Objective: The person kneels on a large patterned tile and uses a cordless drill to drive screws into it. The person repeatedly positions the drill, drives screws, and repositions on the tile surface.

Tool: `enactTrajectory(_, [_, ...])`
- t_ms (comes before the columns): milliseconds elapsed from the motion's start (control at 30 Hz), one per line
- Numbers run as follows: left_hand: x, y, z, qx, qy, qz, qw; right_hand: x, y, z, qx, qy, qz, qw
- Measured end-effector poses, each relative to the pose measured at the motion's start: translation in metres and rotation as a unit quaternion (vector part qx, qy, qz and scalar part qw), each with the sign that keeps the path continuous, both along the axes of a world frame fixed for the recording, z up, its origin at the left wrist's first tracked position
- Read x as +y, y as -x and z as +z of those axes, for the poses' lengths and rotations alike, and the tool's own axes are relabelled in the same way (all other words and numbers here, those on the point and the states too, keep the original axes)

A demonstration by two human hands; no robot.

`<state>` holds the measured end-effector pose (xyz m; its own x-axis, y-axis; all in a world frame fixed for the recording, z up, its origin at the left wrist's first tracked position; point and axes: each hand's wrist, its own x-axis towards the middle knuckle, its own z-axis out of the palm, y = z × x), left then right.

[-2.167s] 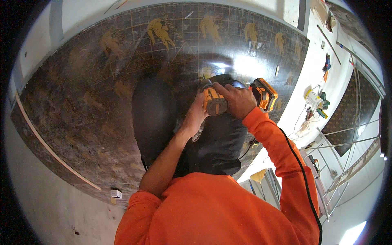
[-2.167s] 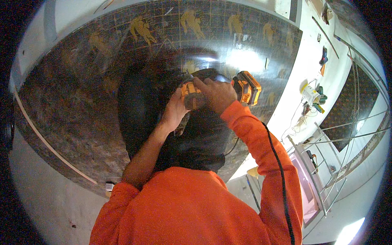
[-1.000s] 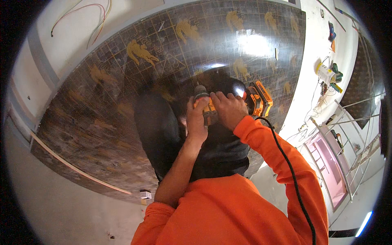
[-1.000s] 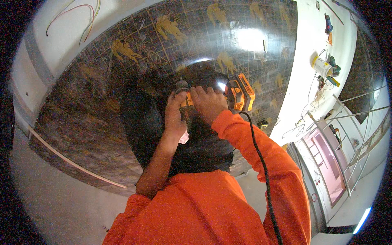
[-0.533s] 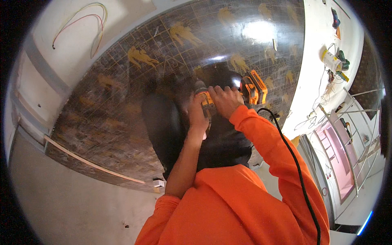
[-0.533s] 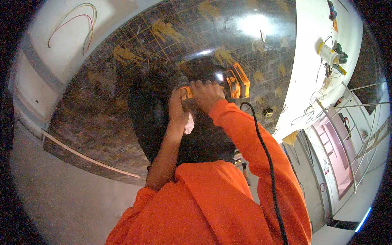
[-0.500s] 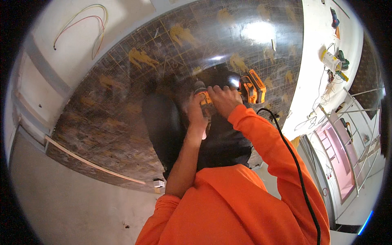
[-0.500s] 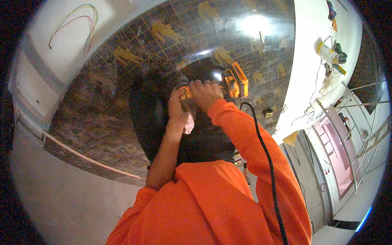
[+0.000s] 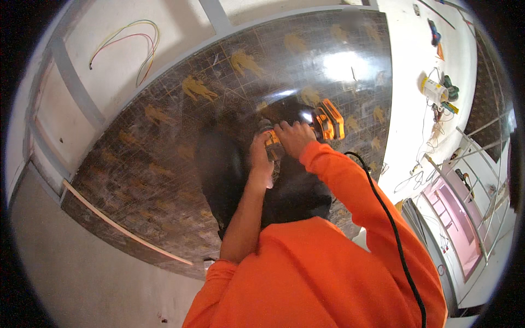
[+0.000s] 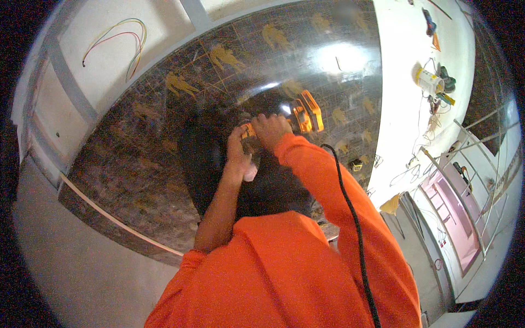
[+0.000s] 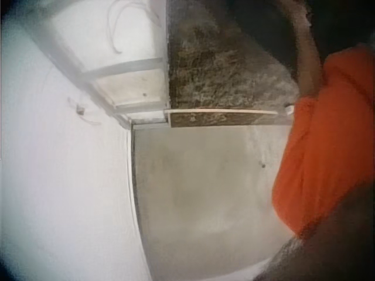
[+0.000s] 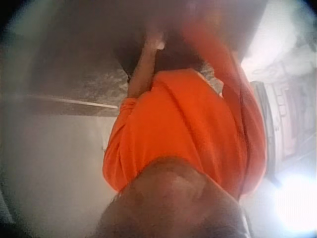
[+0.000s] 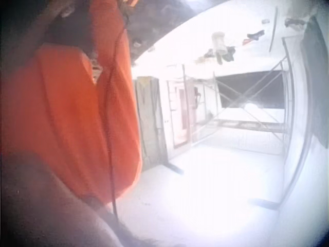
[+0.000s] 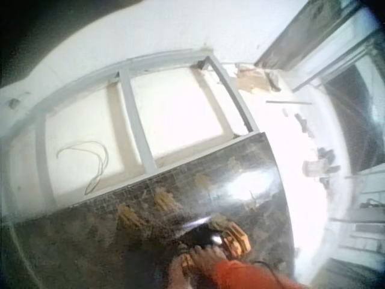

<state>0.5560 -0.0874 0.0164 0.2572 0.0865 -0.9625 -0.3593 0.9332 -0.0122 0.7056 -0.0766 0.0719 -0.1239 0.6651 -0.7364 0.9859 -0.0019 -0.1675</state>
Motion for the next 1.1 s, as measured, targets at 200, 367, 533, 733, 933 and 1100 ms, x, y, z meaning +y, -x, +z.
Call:
enactTrajectory(200, [0.006, 0.046, -0.031, 0.231, -0.491, -0.547, 0.637, -0.044, -0.01, 0.042, 0.037, -0.15, -0.042, 0.987])
enactTrajectory(367, [0.02, 0.042, -0.069, 0.146, -0.774, -0.541, 0.295, -0.148, 0.02, 0.093, 0.059, -0.308, -0.3, 0.901])
enactTrajectory(533, [0.031, 0.047, -0.112, 0.208, -0.533, -0.82, 0.01, -0.263, 0.067, 0.115, 0.015, -0.421, -0.427, 0.8])
enactTrajectory(733, [0.052, 0.048, -0.182, 0.194, -0.565, -0.768, -0.232, -0.384, 0.091, 0.115, -0.055, -0.536, -0.544, 0.643])
enactTrajectory(933, [0.062, 0.049, -0.194, 0.276, -0.572, -0.669, -0.385, -0.416, 0.086, 0.189, -0.178, -0.58, -0.611, 0.508])
enactTrajectory(1100, [0.028, -0.001, -0.099, 0.276, -0.486, -0.806, -0.194, -0.4, 0.005, 0.236, -0.21, -0.673, -0.573, 0.419])
